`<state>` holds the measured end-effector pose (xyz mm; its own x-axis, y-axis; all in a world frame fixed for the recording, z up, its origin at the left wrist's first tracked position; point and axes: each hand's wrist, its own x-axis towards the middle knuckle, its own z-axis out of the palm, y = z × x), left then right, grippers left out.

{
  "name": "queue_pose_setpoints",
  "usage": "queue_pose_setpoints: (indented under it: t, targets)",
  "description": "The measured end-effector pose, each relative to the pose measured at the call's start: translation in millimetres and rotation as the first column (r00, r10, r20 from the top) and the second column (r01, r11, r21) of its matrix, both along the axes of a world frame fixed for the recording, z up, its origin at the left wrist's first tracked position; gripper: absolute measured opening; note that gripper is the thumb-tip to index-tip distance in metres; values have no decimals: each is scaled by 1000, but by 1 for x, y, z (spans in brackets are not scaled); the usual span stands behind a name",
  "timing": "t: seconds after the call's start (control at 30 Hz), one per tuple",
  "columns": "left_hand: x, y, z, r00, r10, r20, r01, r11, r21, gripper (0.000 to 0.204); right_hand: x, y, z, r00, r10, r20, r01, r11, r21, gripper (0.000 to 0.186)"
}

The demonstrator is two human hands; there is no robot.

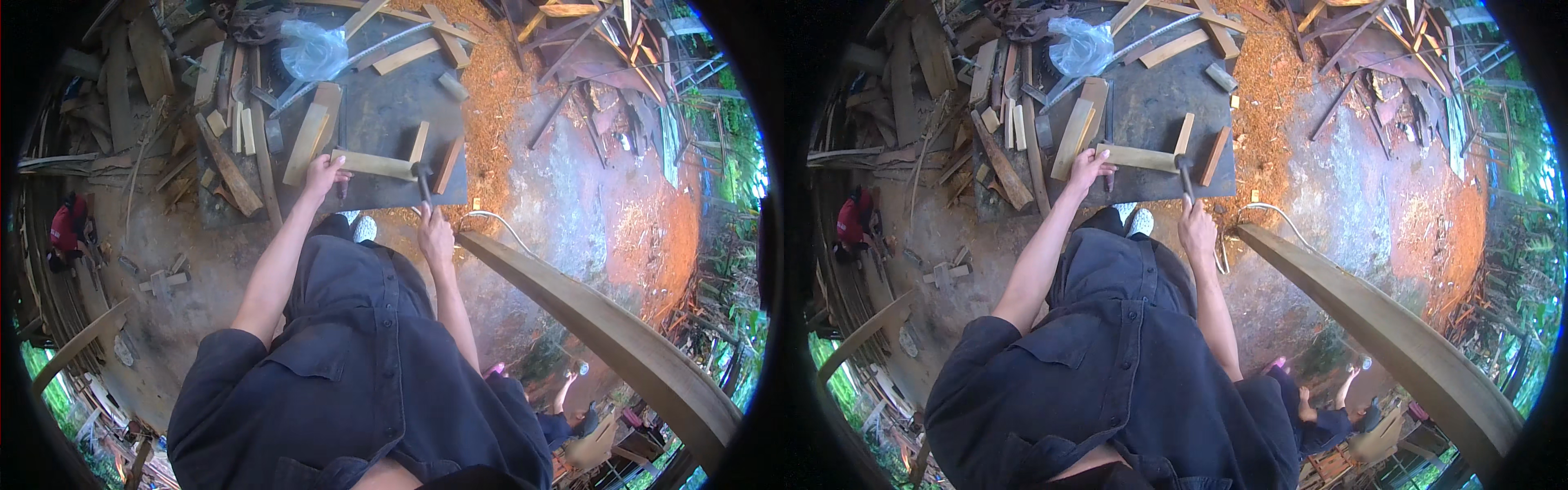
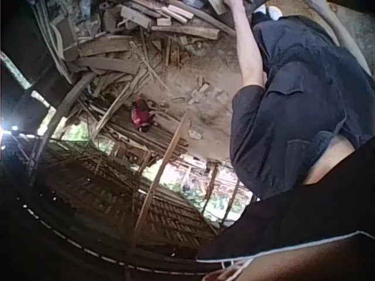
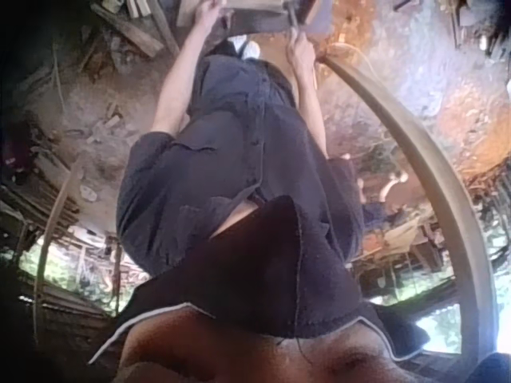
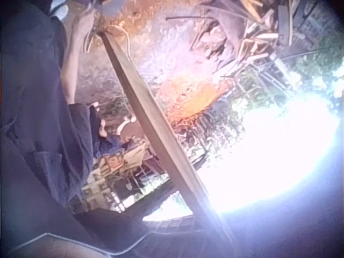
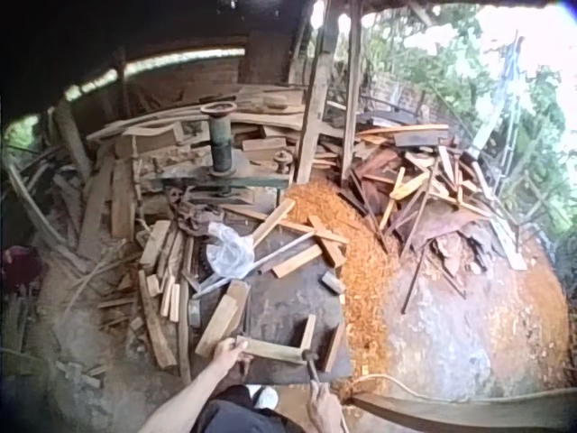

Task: Hammering a nail into a wooden frame to join pieces together.

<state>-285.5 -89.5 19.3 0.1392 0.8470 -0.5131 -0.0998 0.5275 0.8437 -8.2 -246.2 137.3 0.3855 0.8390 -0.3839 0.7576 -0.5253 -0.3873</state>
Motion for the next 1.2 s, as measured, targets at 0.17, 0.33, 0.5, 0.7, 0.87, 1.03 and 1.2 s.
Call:
queue_pose_setpoints:
  t: [0.17,0.33,0.5,0.7,0.87,1.03,1.2]
  targets:
    - [-12,-3,-3,1000,13,-20,-13,1000,-3,30,-8,4,33,982,-95,-161,143,937,317,45]
    - [-2,3,-4,999,-26,-23,26,1000,-5,31,-18,-6,12,988,-123,-95,142,963,229,52]
    - [-3,5,-6,1000,7,-1,-7,1000,-4,28,-17,-4,7,997,-70,-17,71,995,72,57]
    - [-15,0,-4,999,27,-42,-27,1000,4,28,-32,6,39,960,-161,-229,247,873,420,57]
    - [6,4,2,999,-8,-35,7,1000,-9,28,-12,-2,-12,994,-103,25,102,994,31,57]
    - [-4,3,3,999,10,-45,-10,1000,-6,28,-11,7,16,969,-194,-150,235,913,335,53]
    - [6,8,6,998,-45,-45,44,999,-19,27,-16,-13,-10,991,-115,-75,127,976,178,56]
